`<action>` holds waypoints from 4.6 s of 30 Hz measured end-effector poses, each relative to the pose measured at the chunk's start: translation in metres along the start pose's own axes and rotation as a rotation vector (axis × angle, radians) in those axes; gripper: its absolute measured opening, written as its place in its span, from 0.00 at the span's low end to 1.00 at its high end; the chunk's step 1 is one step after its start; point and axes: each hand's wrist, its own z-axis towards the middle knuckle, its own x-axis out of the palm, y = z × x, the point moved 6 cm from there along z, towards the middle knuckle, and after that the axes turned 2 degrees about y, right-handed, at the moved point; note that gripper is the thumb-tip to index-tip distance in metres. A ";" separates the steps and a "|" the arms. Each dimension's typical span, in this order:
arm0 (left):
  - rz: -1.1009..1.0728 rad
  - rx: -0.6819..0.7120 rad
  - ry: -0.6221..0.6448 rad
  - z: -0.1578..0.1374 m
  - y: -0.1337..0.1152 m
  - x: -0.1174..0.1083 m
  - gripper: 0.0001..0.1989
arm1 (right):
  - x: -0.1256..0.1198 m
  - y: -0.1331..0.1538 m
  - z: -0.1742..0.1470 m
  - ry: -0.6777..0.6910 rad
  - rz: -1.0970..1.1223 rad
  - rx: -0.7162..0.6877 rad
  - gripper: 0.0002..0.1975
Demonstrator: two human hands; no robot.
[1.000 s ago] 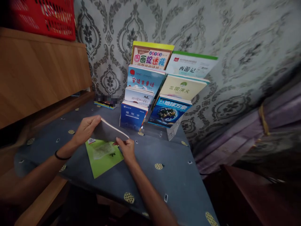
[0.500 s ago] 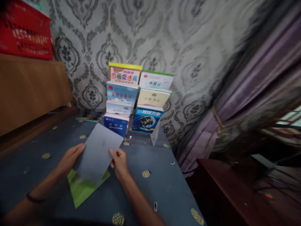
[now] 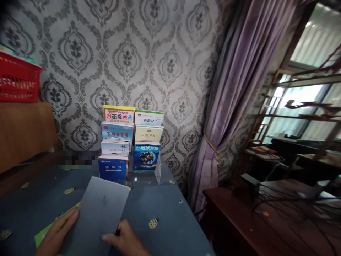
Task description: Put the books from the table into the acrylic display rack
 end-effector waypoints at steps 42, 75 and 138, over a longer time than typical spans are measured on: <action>0.369 0.558 0.664 -0.012 -0.165 0.057 0.11 | -0.089 0.140 -0.039 -0.102 -0.652 0.042 0.19; 0.319 1.335 0.163 0.055 -0.409 0.071 0.08 | -0.167 0.387 0.008 -0.549 -1.228 -0.520 0.18; 0.574 1.097 0.272 0.140 -0.357 0.150 0.12 | -0.277 0.286 0.097 -0.350 -0.896 -0.315 0.26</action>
